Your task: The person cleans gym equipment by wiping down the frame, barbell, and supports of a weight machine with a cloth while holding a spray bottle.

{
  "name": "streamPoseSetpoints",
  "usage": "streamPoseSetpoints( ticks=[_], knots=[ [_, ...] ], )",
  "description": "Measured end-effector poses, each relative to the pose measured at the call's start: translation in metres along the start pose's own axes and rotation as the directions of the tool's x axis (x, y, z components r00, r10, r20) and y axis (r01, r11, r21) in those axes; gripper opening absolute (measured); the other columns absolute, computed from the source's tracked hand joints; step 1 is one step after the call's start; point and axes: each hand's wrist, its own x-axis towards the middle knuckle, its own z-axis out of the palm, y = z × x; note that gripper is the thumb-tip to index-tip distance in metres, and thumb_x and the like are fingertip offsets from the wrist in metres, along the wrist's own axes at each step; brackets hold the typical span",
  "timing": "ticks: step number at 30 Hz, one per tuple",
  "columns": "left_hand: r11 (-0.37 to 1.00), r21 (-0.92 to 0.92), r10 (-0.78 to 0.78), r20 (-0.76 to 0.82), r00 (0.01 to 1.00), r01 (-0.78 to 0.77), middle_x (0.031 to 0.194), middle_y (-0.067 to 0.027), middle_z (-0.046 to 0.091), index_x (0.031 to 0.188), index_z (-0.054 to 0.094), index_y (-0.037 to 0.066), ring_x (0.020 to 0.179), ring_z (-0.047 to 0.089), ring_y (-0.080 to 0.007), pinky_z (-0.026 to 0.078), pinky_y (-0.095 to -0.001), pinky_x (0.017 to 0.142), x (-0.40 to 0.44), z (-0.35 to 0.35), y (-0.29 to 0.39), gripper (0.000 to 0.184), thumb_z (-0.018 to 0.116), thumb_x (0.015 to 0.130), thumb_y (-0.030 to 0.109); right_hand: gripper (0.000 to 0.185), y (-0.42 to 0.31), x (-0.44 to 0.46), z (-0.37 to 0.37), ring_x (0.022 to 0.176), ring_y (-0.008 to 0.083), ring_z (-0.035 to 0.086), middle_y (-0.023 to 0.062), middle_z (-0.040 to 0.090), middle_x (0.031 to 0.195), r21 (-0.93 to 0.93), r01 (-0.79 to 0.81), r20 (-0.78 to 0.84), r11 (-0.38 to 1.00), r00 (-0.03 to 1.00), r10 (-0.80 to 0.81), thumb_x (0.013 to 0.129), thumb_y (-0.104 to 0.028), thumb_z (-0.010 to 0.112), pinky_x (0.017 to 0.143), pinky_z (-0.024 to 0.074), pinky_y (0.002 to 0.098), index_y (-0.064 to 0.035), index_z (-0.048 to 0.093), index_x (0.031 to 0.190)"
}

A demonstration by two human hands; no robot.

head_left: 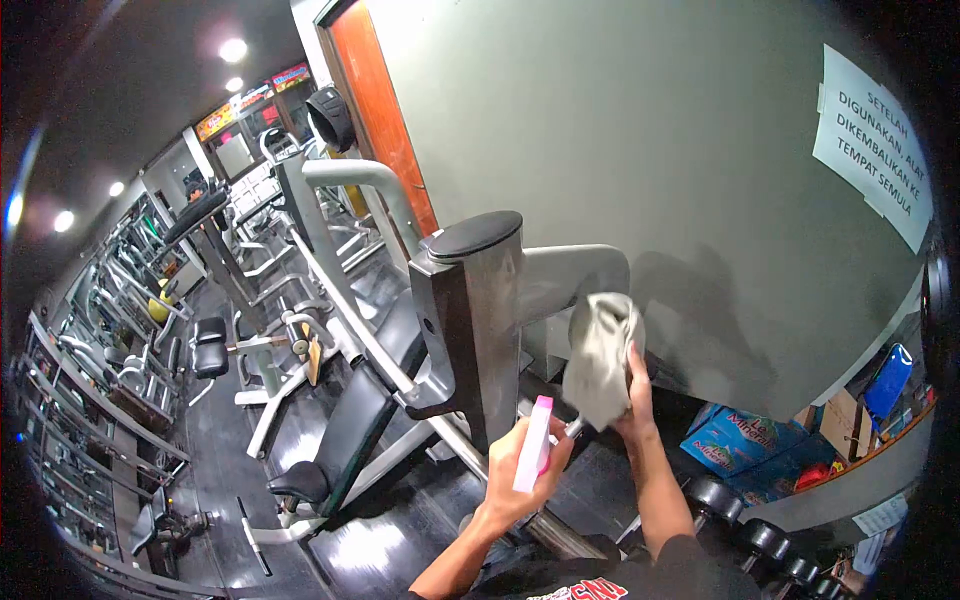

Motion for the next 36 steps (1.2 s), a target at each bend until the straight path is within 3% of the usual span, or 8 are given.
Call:
streamPoseSetpoints(
  ticks=[5, 7, 8, 9, 20, 23, 29, 36],
  knots=[
    [0.99, 0.021, 0.139, -0.037, 0.99, -0.139, 0.075, -0.0079, 0.062, 0.093, 0.054, -0.004, 0.066, 0.061, -0.0117, 0.048, -0.0233, 0.06, -0.012, -0.002, 0.016, 0.017, 0.064, 0.082, 0.004, 0.056, -0.036, 0.049, 0.085, 0.117, 0.023, 0.047, 0.0154, 0.047, 0.128, -0.293, 0.63, -0.038, 0.719, 0.744, -0.667, 0.093, -0.024, 0.056, 0.098, 0.0399, 0.0374, -0.0024, 0.031, 0.138],
    [0.993, 0.01, 0.117, -0.028, 0.993, -0.116, 0.076, -0.0092, 0.062, 0.094, 0.054, -0.004, 0.067, 0.062, -0.0127, 0.049, -0.0249, 0.062, -0.016, -0.001, 0.011, 0.018, 0.064, 0.082, 0.004, 0.041, -0.048, 0.055, 0.119, 0.11, 0.026, 0.052, 0.0191, 0.054, 0.116, -0.669, 0.534, 0.137, 0.517, 0.772, -0.62, 0.092, -0.018, 0.055, 0.095, 0.0416, 0.0363, 0.0014, 0.044, 0.126],
    [0.994, 0.009, 0.113, -0.023, 0.993, -0.113, 0.076, -0.0092, 0.062, 0.094, 0.054, -0.004, 0.067, 0.062, -0.0127, 0.049, -0.0249, 0.062, -0.018, 0.0, 0.011, 0.018, 0.064, 0.082, 0.004, 0.036, -0.049, 0.079, 0.12, 0.103, 0.0338, 0.055, 0.0194, 0.057, 0.112, -0.696, 0.654, 0.637, -0.297, 0.37, -0.676, 0.088, -0.011, 0.058, 0.09, 0.0441, 0.0398, 0.0033, 0.049, 0.12],
    [0.998, 0.007, 0.07, -0.024, 0.997, -0.07, 0.077, -0.0097, 0.063, 0.094, 0.054, -0.004, 0.067, 0.062, -0.013, 0.049, -0.0251, 0.062, -0.018, 0.001, 0.01, 0.017, 0.064, 0.082, 0.004, 0.036, -0.042, 0.085, 0.116, 0.103, 0.0369, 0.054, 0.0204, 0.056, 0.111, -0.679, 0.658, 0.705, -0.327, 0.459, -0.54, 0.083, -0.006, 0.06, 0.09, 0.044, 0.0417, 0.0026, 0.052, 0.117],
    [0.999, -0.025, 0.032, -0.019, 0.999, -0.033, 0.077, -0.0094, 0.064, 0.092, 0.055, -0.004, 0.063, 0.062, -0.0126, 0.049, -0.0252, 0.058, -0.027, 0.007, -0.005, 0.018, 0.065, 0.081, 0.006, 0.051, -0.087, 0.133, 0.054, 0.105, 0.0338, 0.051, 0.0153, 0.055, 0.12, -0.843, 0.363, 0.486, -0.398, 0.831, -0.271, 0.064, 0.005, 0.048, 0.1, 0.0422, 0.0403, -0.0054, 0.061, 0.113],
    [0.999, -0.018, 0.035, 0.021, 0.999, -0.034, 0.075, -0.0074, 0.065, 0.093, 0.055, -0.003, 0.063, 0.061, -0.0102, 0.049, -0.023, 0.059, -0.03, 0.008, -0.008, 0.017, 0.066, 0.081, 0.002, 0.043, -0.104, 0.182, -0.023, 0.103, 0.0339, 0.053, 0.0144, 0.057, 0.116, -0.832, 0.394, 0.529, -0.39, 0.774, -0.347, 0.075, -0.001, 0.047, 0.092, 0.0442, 0.0409, -0.0129, 0.061, 0.115],
    [0.999, -0.049, 0.018, -0.022, 1.0, -0.019, 0.073, -0.0067, 0.064, 0.093, 0.055, -0.002, 0.06, 0.06, -0.0098, 0.048, -0.0229, 0.056, -0.033, 0.011, -0.004, 0.017, 0.066, 0.081, 0.004, 0.03, -0.107, 0.203, -0.064, 0.096, 0.037, 0.059, 0.0196, 0.062, 0.104, -0.972, -0.075, -0.011, -0.221, 0.96, -0.279, 0.082, -0.009, 0.055, 0.085, 0.0471, 0.0438, -0.0076, 0.061, 0.111],
    [0.99, -0.115, -0.083, -0.015, 0.996, 0.081, 0.073, -0.0066, 0.063, 0.092, 0.054, -0.001, 0.058, 0.058, -0.0116, 0.047, -0.0241, 0.055, -0.038, 0.007, -0.021, 0.022, 0.068, 0.081, 0.011, 0.053, -0.071, 0.083, 0.098, 0.099, 0.0344, 0.057, 0.0193, 0.053, 0.107, -0.668, 0.743, 0.719, -0.048, 0.627, -0.299, 0.062, 0.01, 0.044, 0.088, 0.0472, 0.0378, -0.0051, 0.063, 0.11]
  ],
)
